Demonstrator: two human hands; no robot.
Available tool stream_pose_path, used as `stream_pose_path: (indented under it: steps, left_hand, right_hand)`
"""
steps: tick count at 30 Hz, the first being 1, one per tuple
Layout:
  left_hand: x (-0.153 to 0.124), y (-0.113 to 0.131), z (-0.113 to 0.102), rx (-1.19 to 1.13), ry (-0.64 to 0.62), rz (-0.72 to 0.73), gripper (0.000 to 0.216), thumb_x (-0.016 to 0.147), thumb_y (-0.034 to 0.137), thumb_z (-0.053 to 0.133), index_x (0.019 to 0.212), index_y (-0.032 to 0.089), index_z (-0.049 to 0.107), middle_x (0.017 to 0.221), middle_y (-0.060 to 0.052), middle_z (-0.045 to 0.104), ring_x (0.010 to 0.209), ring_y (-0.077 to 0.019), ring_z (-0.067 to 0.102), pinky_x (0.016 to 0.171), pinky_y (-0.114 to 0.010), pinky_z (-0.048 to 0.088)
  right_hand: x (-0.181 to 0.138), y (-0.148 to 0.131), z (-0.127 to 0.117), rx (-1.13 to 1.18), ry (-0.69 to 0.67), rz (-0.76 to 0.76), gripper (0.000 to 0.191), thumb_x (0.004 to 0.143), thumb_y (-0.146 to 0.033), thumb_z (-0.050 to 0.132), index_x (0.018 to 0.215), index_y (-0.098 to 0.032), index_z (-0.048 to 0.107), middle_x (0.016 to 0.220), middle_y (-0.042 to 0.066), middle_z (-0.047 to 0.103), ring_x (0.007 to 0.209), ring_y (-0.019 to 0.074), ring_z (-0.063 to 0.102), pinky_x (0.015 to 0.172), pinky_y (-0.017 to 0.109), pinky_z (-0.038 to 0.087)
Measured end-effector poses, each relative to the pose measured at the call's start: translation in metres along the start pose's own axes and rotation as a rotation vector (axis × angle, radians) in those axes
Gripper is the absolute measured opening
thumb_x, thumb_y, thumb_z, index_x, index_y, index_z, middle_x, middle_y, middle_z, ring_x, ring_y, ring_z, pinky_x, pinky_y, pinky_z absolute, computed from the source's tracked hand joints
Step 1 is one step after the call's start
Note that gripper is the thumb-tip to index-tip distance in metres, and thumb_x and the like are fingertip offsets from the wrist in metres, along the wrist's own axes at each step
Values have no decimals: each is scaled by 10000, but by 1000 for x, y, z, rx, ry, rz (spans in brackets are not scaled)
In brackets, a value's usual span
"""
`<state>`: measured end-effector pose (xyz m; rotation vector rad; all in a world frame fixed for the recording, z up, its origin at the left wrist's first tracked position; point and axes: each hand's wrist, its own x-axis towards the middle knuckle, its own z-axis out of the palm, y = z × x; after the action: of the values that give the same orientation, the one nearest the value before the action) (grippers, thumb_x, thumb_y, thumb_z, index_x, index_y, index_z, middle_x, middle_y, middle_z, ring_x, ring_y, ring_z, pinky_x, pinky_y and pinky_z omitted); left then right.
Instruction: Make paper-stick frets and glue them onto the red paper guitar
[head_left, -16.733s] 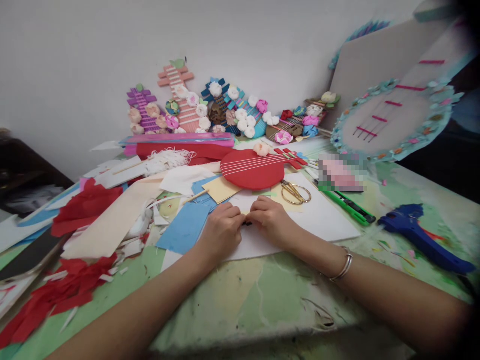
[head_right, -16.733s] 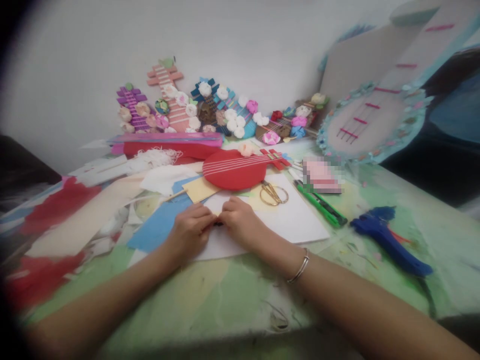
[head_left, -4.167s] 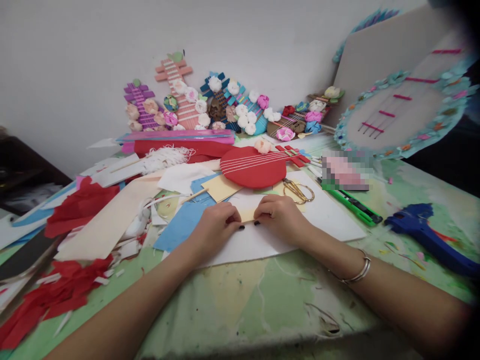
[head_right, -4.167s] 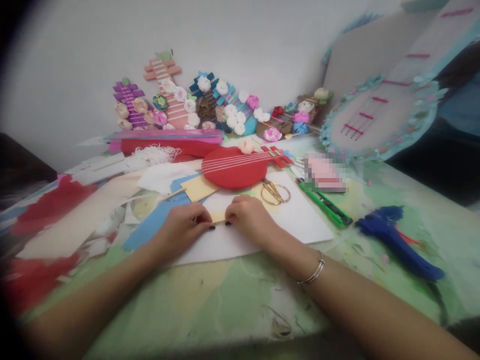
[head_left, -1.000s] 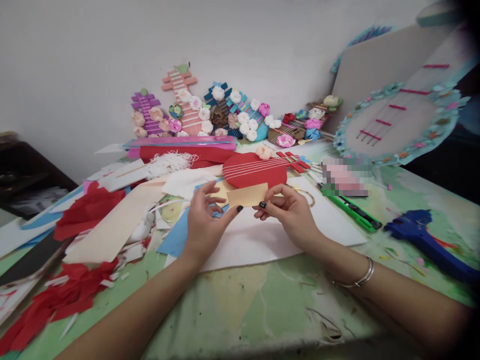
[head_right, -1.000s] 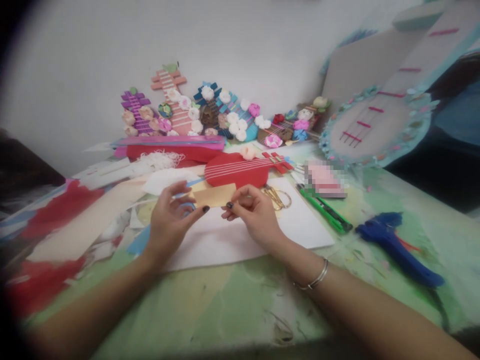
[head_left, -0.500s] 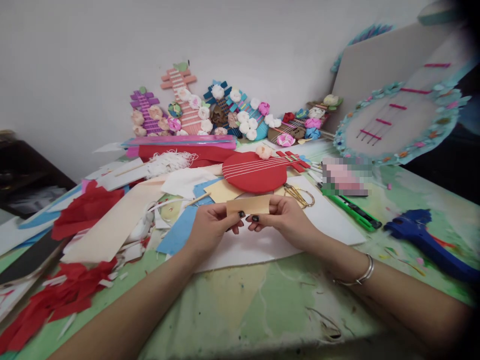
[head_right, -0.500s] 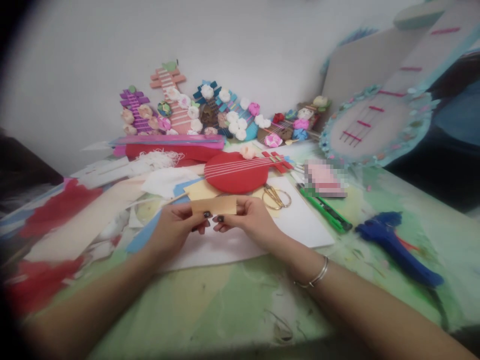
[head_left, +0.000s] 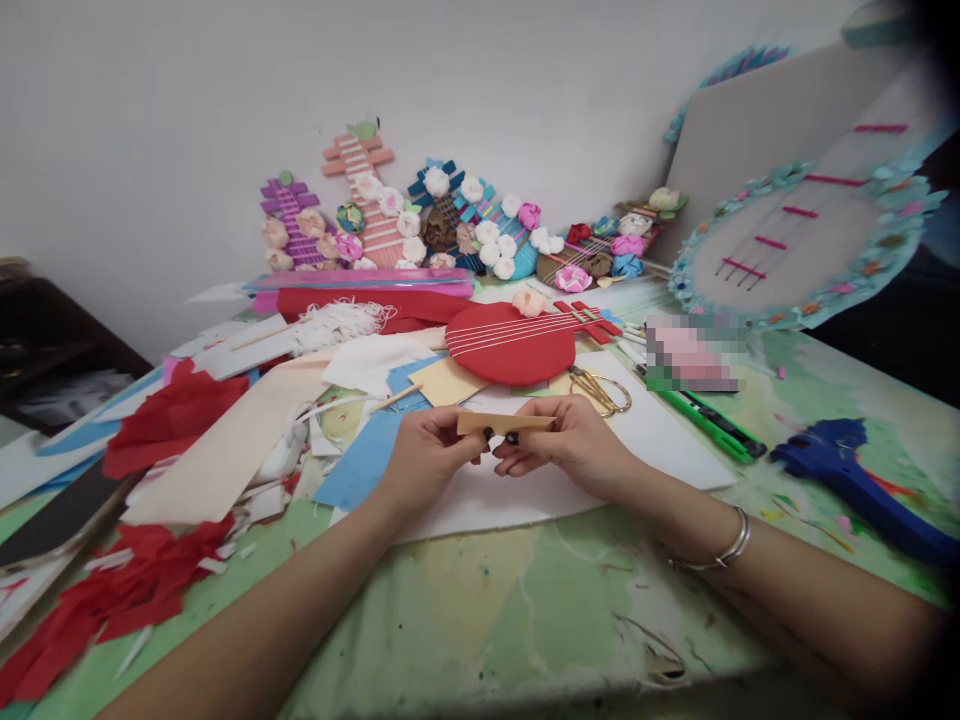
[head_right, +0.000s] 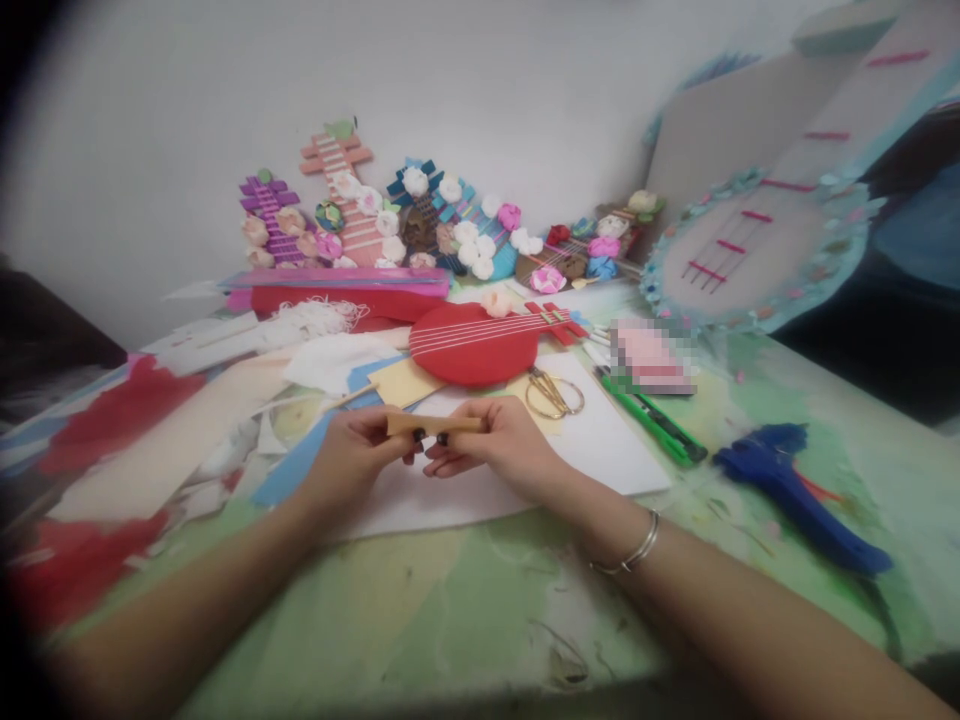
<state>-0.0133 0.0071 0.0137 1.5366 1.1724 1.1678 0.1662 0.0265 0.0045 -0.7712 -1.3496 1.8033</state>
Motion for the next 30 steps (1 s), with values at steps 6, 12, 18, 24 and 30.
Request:
stream_pose_path:
  steps: [6,12,18,24,30]
  left_hand:
    - [-1,0,1,-7,-52,20,83,669,135,591,720,128,656,583,12,599,537,-94,534,534,-205,440]
    - [0,-1,0,52,-62,31,38,662,152,615,674,129,643,530,27,565,488,-79,485,482,-190,392]
    - [4,-3,-3,15,18,-26,52,665,157,594,627,137,622,517,32,576,479,-82,489,477,-191,381]
    - [5,-5,-3,-3,44,-41,98,658,132,584,560,137,577,503,33,574,491,-79,497,498,-187,380]
    - [4,-6,-3,18,4,1,13,656,140,595,643,139,600,533,39,558,507,-80,491,499,-186,369]
  right_hand:
    - [0,-1,-1,111,6,76,157,651,-151,670,790,-79,679,696,99,713,630,189,692,563,214,562]
    - [0,0,-2,143,-52,120,179,647,-171,702,802,-85,675,709,97,713,627,178,689,576,221,562]
    - [1,0,-2,141,-114,-12,267,671,-200,719,916,-107,669,871,97,705,797,175,682,788,282,546]
    - [1,-1,-1,179,-114,-34,217,736,-205,654,931,-112,664,889,101,703,805,174,681,800,295,540]
    - [0,-2,1,212,-59,16,154,720,-149,620,856,-95,670,814,110,713,755,184,691,743,281,557]
